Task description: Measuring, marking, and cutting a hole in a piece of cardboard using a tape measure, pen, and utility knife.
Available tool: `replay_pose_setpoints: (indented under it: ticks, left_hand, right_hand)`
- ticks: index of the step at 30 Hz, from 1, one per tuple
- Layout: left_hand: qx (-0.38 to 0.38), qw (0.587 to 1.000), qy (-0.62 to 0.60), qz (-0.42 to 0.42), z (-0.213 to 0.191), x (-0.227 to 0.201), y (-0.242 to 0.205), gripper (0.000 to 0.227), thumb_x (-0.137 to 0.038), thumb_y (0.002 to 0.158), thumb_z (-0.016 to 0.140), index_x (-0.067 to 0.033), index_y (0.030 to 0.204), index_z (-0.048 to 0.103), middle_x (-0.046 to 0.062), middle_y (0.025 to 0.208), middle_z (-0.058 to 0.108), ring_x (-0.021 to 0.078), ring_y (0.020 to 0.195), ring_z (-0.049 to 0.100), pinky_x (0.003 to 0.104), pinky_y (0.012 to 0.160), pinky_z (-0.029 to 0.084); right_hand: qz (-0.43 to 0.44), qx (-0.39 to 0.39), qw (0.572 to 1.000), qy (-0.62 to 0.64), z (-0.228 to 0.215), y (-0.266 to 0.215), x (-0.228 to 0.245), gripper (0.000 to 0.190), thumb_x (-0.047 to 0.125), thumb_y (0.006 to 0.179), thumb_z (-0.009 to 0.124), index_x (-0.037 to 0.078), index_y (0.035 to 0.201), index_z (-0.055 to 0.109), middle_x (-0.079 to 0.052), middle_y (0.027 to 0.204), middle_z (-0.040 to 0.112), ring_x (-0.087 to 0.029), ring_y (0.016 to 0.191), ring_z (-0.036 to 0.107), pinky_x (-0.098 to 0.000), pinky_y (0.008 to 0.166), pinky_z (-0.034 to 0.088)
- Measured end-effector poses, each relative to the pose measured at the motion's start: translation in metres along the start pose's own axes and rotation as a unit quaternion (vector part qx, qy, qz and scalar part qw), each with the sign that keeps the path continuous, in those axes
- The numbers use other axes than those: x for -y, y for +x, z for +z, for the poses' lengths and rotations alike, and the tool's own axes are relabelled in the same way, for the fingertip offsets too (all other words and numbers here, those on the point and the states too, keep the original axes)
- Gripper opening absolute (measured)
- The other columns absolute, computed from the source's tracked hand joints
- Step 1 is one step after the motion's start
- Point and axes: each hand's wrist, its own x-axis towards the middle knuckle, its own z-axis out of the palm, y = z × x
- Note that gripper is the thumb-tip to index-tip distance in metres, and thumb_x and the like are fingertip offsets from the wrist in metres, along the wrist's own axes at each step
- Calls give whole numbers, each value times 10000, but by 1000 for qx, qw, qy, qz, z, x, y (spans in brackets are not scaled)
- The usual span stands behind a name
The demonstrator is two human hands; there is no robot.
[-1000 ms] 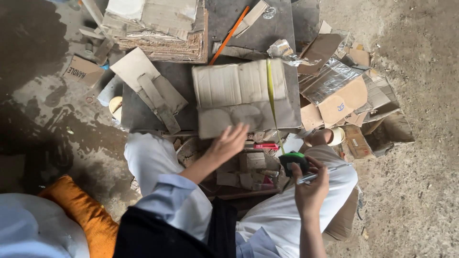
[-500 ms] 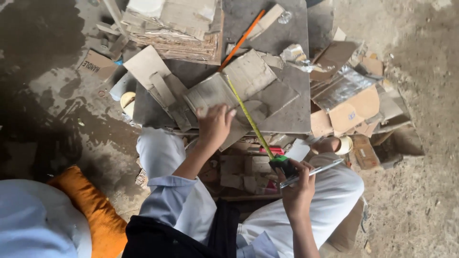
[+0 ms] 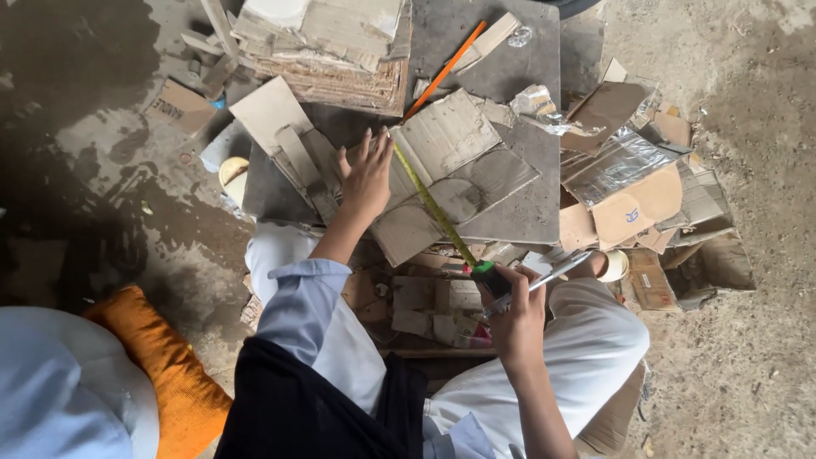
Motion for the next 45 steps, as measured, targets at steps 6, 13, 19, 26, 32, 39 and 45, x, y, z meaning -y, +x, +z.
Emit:
replay_pose_setpoints:
  ticks: [6,13,19,26,32,39,45]
  left_hand:
    - [-24,999,27,-4,-4,-2,11,586,7,1007,523,-99,1567,388,103,1663,351,292,1543,245,635,1083,134]
    - [-89,996,10,10,8,9,23,618,51,954,566,-101,1539,439,111,1636,400,299,1522,304,635,1045,127]
    - [-114,993,-15,29,6,11,28,590,60,954,579,-96,1513,475,124,1598,456,294,1502,357,632,1037,134]
    - [-61,998,32,6,20,14,35,468,-16,974,542,-66,1439,543,129,1572,485,278,1515,328,639,1081,130]
    - [-90,994,63,17,16,-1,32,461,-4,1010,492,-28,1470,518,167,1612,423,281,1544,261,587,1132,138]
    - [-75,992,97,41,38,-6,31,408,-69,1013,502,-23,1411,578,159,1504,555,307,1520,312,618,1179,126]
    - [53,995,87,24,15,-16,32,500,-182,1015,447,38,1461,507,220,1560,474,306,1553,242,638,1205,-20]
  right_hand:
    - [1,-7,1000,26,8,4,-1,457,159,841,842,79,1241,638,-145,1094,557,-393,973,670,-488,804,576]
    - [7,-26,999,31,12,2,4,455,157,833,848,106,1245,661,-119,1104,560,-349,974,660,-468,807,565]
    - [14,-35,999,37,19,1,6,475,127,808,873,76,1231,664,-148,1093,561,-376,958,659,-493,772,564]
    - [49,0,999,16,28,-12,8,485,126,803,868,63,1218,625,-159,1104,566,-401,955,675,-507,779,581]
    - [111,31,993,24,32,-31,-4,520,170,804,869,83,1234,590,-153,1128,554,-380,949,671,-503,759,583]
    - [128,52,990,35,35,-34,-10,537,158,811,869,83,1254,574,-131,1131,531,-338,947,672,-470,738,595]
    - [126,56,989,47,64,-53,-48,554,187,802,881,29,1200,530,-146,1073,547,-379,949,686,-484,786,577]
